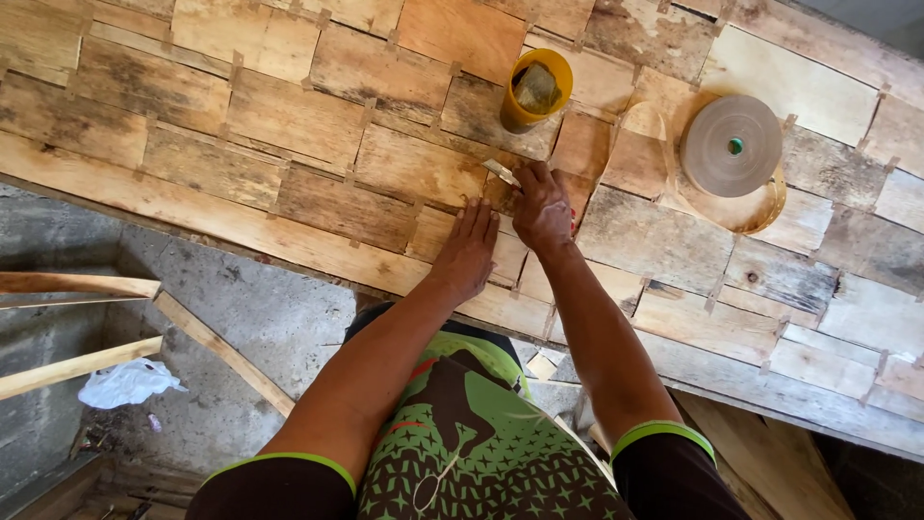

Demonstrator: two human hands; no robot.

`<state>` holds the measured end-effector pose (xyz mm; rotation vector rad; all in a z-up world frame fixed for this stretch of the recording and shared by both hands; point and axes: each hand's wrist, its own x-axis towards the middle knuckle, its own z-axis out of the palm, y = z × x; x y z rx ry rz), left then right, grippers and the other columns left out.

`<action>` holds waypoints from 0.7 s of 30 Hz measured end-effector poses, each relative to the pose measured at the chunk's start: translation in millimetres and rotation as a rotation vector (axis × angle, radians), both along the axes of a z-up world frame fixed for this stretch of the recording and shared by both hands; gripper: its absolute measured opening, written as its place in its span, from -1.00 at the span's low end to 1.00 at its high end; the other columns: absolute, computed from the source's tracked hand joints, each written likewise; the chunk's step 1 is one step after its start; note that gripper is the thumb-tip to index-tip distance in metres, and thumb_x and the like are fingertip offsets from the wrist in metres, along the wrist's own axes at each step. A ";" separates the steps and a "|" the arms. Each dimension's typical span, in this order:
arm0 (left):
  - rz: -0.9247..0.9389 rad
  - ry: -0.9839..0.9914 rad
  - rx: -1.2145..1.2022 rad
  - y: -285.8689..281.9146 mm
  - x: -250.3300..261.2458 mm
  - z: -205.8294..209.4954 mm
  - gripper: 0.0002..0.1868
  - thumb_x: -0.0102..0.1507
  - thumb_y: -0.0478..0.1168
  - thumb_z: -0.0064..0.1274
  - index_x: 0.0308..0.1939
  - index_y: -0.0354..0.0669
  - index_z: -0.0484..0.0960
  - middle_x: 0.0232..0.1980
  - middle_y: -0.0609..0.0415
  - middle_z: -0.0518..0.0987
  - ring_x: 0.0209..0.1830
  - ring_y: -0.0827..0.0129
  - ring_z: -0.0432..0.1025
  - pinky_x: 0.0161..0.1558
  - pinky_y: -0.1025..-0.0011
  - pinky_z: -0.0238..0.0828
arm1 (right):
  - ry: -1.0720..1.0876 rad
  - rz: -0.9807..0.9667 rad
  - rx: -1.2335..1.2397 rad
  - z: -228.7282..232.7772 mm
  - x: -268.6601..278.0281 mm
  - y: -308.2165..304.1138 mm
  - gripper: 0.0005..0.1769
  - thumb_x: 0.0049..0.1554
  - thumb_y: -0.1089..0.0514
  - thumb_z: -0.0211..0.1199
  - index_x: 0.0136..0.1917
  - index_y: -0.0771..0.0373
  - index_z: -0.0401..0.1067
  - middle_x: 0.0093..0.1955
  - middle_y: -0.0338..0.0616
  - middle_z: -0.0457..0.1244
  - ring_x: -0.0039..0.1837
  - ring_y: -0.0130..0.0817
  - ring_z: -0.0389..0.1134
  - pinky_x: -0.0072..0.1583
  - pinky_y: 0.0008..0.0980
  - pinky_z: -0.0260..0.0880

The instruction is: The person is trimming and fitting small pieces of wood veneer onto a larger wooden surface using a utility knife and tape.

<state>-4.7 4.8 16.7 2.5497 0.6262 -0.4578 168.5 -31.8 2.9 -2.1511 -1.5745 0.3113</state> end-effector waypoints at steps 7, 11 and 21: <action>0.016 0.008 0.008 -0.9 2.5 -0.9 -0.11 0.34 -0.07 0.03 0.56 -0.46 -0.07 0.65 -0.41 -0.24 0.67 -0.20 -0.37 0.59 0.05 -0.41 | 0.002 0.004 -0.017 3.5 -9.3 -13.0 -0.56 -0.02 0.43 0.28 0.16 0.29 0.49 0.16 0.02 0.30 0.14 0.07 0.31 0.22 -0.08 0.33; 0.005 0.020 0.015 -2.0 -0.3 0.4 -0.12 0.34 -0.06 0.02 0.55 -0.47 -0.05 0.64 -0.40 -0.22 0.67 -0.20 -0.36 0.59 0.04 -0.42 | 0.056 -0.007 0.039 -0.9 -8.0 -19.2 -0.64 0.05 0.41 0.28 0.14 0.31 0.48 0.14 0.04 0.30 0.11 0.04 0.32 0.17 -0.07 0.37; 0.067 -0.072 -0.064 2.1 -4.0 12.8 -0.11 0.27 -0.12 0.12 0.52 -0.47 0.01 0.64 -0.37 -0.16 0.66 -0.17 -0.29 0.59 0.08 -0.38 | 0.275 -0.174 0.328 -8.8 -14.7 -39.2 -0.73 0.34 0.31 0.09 0.30 0.37 0.28 -0.01 -0.01 0.29 -0.03 -0.11 0.34 0.00 -0.12 0.39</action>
